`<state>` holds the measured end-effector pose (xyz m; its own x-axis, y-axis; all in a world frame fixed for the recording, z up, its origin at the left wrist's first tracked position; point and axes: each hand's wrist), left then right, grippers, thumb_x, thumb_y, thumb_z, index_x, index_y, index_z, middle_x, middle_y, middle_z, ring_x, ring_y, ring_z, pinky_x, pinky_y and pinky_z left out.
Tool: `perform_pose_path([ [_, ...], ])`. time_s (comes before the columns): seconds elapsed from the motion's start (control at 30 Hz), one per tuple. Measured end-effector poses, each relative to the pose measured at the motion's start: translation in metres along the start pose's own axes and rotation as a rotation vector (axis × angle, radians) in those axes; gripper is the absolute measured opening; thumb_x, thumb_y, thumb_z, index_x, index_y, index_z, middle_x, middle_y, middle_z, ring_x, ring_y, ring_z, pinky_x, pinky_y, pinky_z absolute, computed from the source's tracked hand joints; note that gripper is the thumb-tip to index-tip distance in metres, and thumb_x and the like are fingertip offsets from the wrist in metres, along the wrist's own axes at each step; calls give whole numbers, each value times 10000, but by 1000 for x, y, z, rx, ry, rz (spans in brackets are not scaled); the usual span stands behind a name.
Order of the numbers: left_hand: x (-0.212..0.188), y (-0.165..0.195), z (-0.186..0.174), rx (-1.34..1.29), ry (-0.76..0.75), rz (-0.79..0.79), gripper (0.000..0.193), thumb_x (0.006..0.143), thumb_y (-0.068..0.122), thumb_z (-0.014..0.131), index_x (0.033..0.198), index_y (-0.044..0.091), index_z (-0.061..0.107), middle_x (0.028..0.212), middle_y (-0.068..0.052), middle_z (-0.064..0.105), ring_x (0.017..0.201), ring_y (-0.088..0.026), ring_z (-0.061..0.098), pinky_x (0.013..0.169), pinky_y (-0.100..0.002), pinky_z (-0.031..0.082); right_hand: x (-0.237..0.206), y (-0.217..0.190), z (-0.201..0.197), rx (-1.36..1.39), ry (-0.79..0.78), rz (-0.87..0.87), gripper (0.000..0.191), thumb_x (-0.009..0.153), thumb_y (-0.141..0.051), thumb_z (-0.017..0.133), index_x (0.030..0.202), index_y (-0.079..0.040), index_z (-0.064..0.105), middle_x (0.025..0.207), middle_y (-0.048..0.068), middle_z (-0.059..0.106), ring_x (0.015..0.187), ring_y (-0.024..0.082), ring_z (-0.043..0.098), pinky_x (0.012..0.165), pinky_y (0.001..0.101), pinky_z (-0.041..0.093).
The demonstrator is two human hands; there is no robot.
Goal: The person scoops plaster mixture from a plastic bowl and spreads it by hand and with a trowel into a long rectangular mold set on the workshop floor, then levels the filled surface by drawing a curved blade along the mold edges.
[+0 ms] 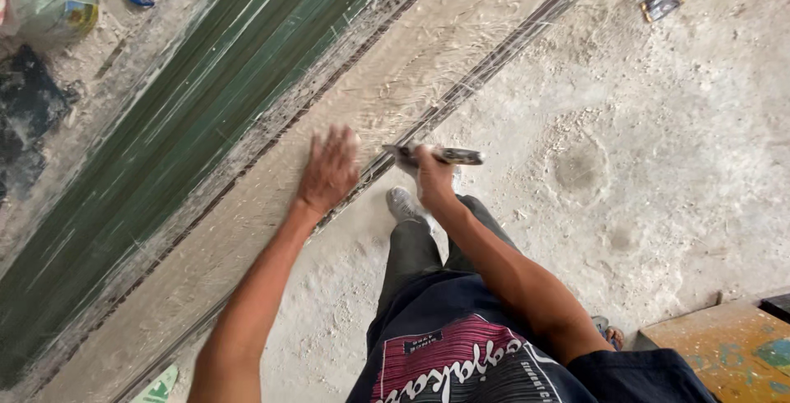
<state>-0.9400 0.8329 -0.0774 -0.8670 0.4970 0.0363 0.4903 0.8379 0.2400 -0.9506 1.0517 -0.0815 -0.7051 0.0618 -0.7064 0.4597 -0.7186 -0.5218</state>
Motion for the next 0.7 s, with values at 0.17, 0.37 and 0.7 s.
perform_pose_path([
  [0.17, -41, 1, 25, 297, -132, 9, 564, 1051, 409, 490, 1556, 159, 470, 1716, -68, 241, 1583, -325, 184, 1219, -660, 201, -11, 34, 23, -244, -34, -73, 176, 901, -29, 715, 989, 12, 568, 965, 110, 648, 826, 214, 715, 733, 376, 645],
  [0.37, 3, 8, 32, 400, -79, 55, 589, 1078, 448, 445, 1619, 219, 408, 1751, -14, 133, 1610, -292, 82, 1248, -633, 108, 15, -6, 11, -328, 111, -294, 242, 923, -48, 723, 1097, -64, 555, 1029, 106, 663, 906, 171, 663, 867, 357, 552],
  [0.7, 200, 72, 40, 406, -24, 95, 574, 1097, 393, 424, 1640, 214, 383, 1756, -19, 108, 1611, -299, 54, 1267, -613, 35, 121, -215, -2, -110, -6, -582, 218, 896, -33, 697, 1062, -19, 556, 994, 108, 671, 903, 224, 717, 857, 416, 661],
])
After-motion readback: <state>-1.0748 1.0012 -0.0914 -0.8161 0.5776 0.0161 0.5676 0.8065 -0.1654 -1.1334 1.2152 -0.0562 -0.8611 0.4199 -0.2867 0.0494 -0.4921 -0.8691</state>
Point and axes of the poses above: each hand's wrist, its own x-axis towards the middle knuckle, its own z-axis out of the palm, y = z × x
